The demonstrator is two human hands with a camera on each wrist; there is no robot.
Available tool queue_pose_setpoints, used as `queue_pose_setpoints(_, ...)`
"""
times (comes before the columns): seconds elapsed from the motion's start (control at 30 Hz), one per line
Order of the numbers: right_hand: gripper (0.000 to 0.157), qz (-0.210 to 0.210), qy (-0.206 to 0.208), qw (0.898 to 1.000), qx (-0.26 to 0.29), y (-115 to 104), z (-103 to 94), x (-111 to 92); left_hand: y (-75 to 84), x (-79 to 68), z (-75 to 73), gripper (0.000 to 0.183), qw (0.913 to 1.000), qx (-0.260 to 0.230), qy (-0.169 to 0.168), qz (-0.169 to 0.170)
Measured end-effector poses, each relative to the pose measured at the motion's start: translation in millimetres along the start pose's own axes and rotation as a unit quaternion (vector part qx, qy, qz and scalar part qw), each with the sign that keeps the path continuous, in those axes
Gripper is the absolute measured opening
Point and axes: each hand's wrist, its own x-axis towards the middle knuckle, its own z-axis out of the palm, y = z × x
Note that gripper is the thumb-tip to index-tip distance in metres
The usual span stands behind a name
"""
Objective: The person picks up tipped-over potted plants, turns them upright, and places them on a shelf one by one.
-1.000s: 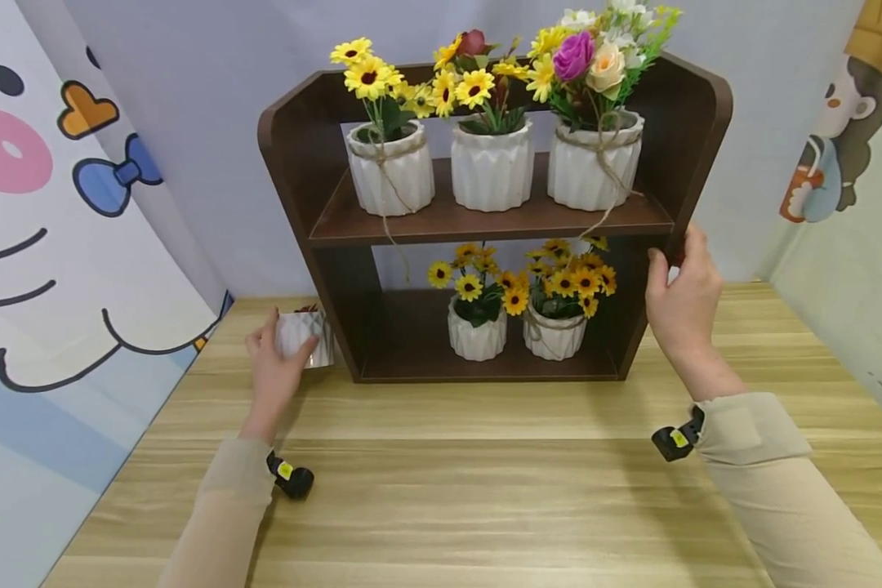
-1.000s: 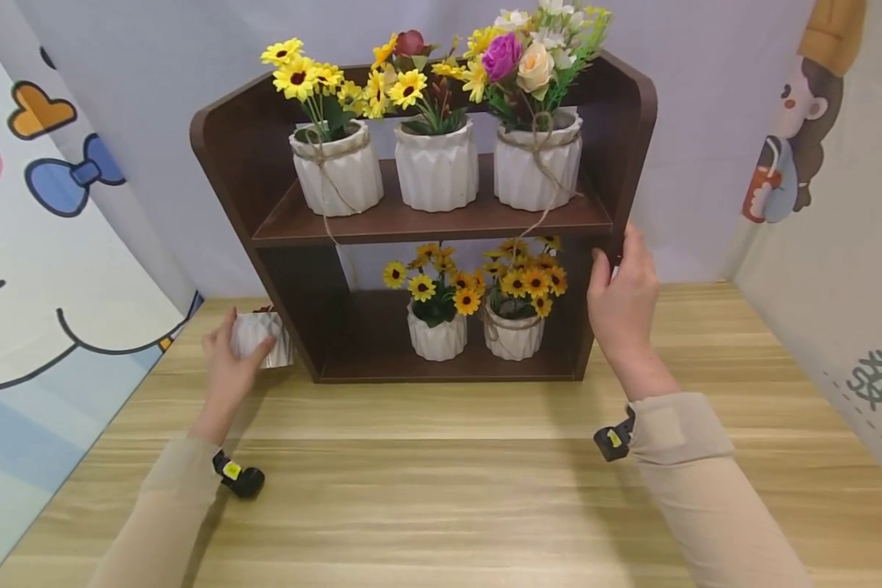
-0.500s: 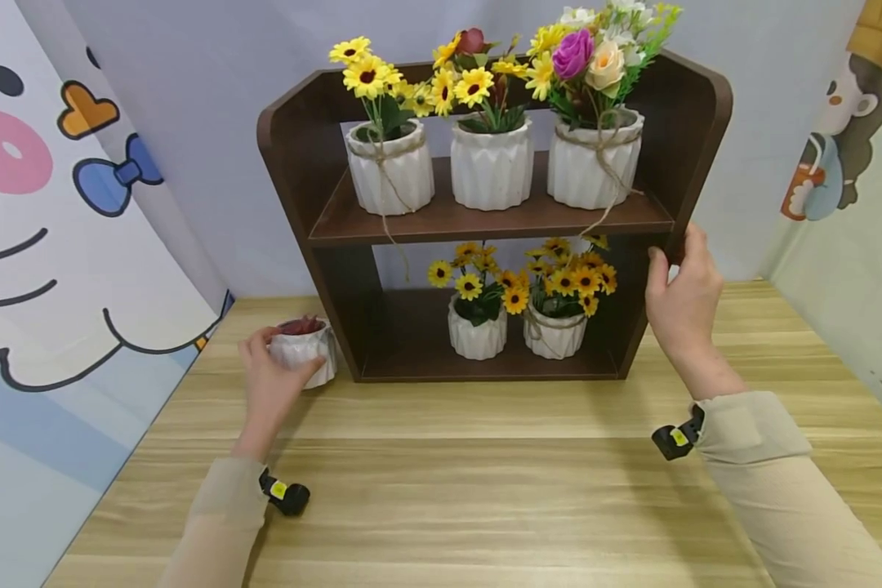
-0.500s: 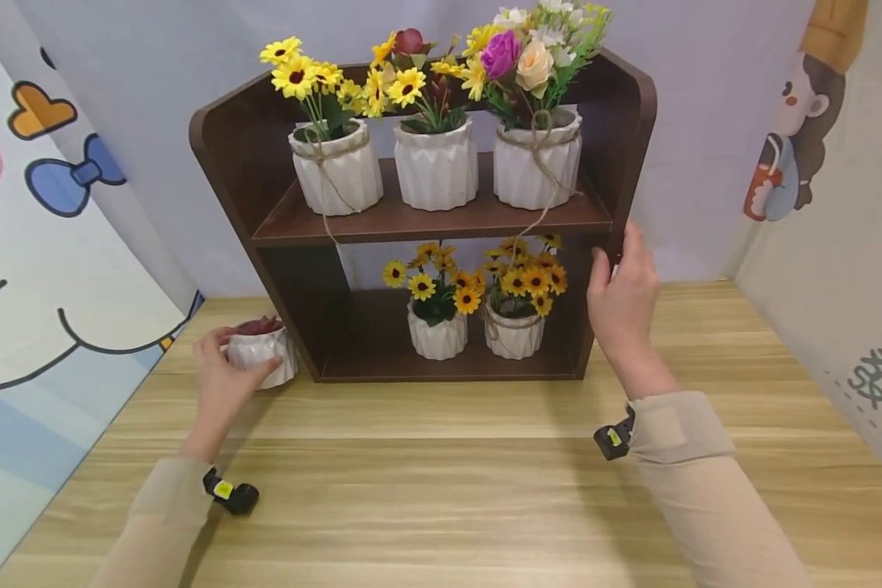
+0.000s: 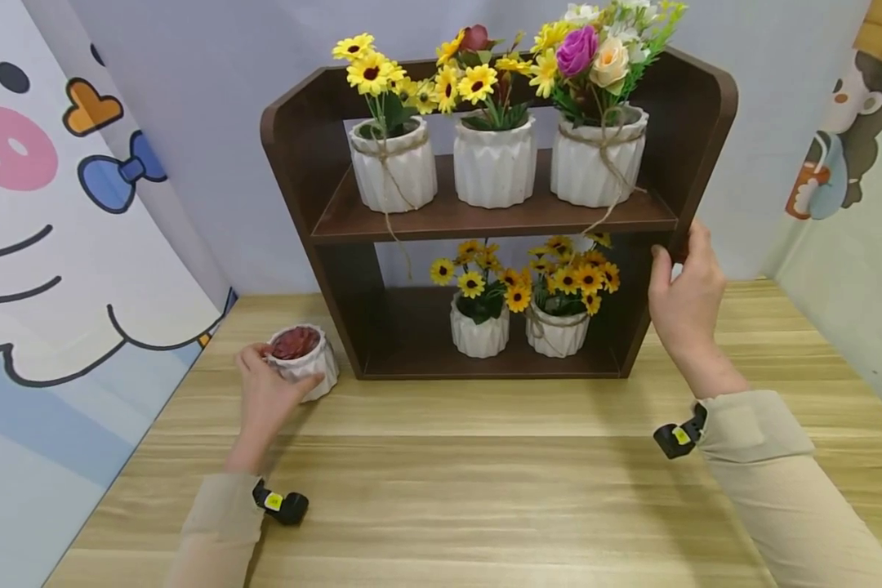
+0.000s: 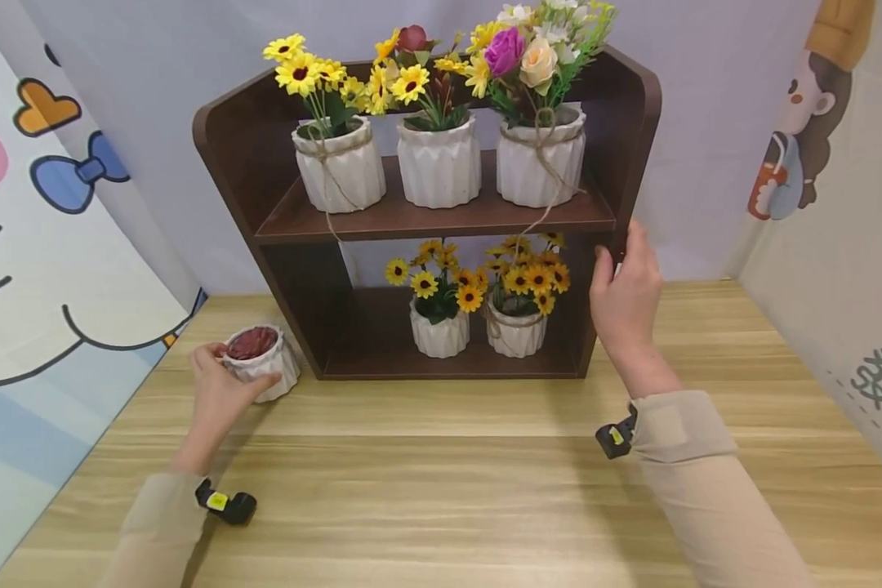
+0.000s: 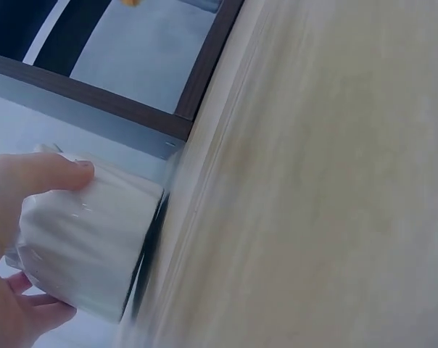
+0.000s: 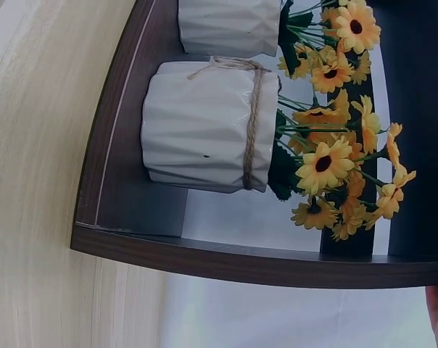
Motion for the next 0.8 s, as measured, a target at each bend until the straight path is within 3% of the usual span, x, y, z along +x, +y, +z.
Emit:
queue_pose_setpoints(0.27,0.033,0.006,-0.006,1.000,-0.005,1,-1.0,1,-2.1,0.4,-0.1,0.100,0.9996,0.009,-0.026,-0.008)
queue_pose_setpoints(0.53,0.034,0.003,0.000,1.000,-0.004,1,-1.0,1,6.9,6.3,-2.9,0.105,0.9949,0.027,-0.089,-0.038)
queue_pose_setpoints(0.67,0.033,0.003,-0.004,1.000,-0.005,1,-1.4,1,11.9,10.6,-0.1,0.106,0.9940,0.026,-0.088,-0.059)
queue_pose_setpoints(0.8,0.033,0.000,-0.004,1.000,-0.004,0,-1.4,1,14.7,11.8,4.7,0.100,0.9957,0.025,-0.062,-0.064)
